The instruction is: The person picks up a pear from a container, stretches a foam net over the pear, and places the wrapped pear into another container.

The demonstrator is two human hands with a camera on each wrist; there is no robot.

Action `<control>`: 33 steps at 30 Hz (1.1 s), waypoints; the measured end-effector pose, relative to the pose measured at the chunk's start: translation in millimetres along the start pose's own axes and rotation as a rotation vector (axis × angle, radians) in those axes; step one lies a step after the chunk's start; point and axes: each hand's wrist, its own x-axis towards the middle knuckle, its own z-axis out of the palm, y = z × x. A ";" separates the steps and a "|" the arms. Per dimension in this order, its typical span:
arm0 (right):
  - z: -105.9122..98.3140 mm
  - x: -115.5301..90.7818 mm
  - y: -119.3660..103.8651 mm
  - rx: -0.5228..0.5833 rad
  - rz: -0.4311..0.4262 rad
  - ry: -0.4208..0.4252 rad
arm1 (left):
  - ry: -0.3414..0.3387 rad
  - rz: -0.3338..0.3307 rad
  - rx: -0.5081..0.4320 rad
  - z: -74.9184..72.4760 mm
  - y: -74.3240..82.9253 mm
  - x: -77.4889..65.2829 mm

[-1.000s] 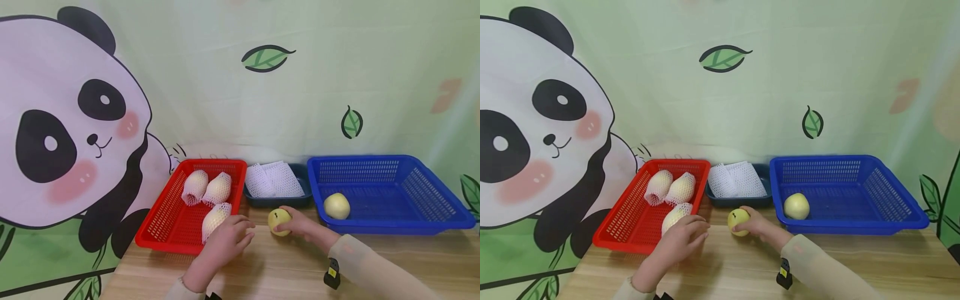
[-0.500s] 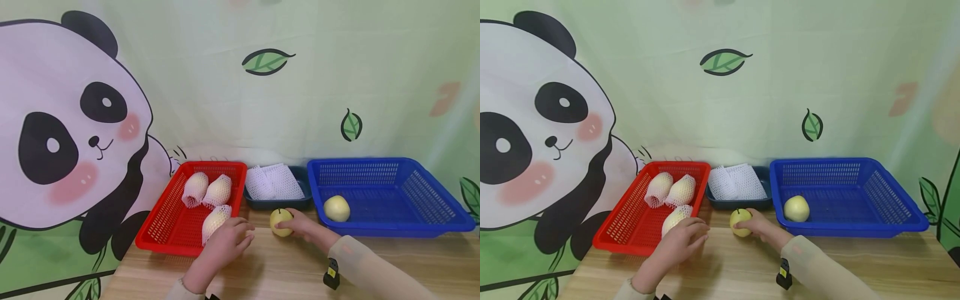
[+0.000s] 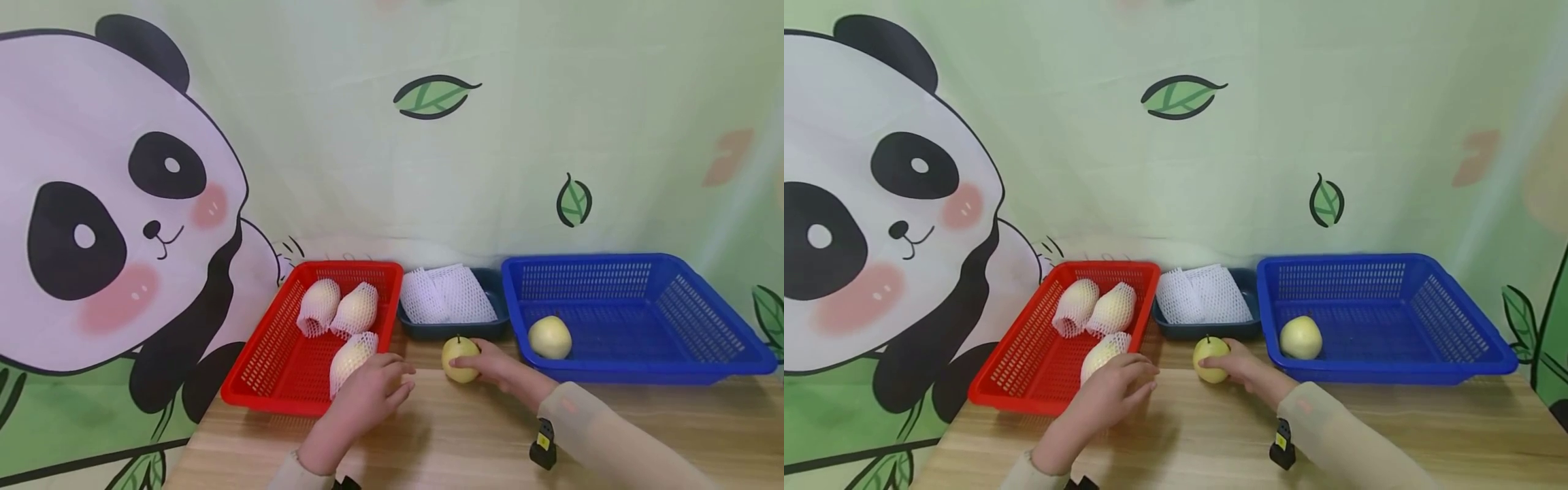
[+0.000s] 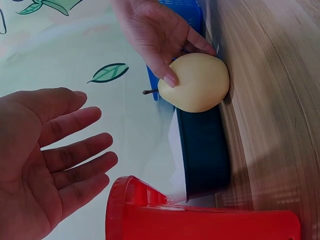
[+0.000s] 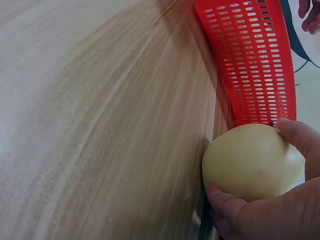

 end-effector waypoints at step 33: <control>3.1 -91.8 16.9 -0.094 -0.247 0.130 | -0.075 0.032 0.058 -48.4 15.9 42.5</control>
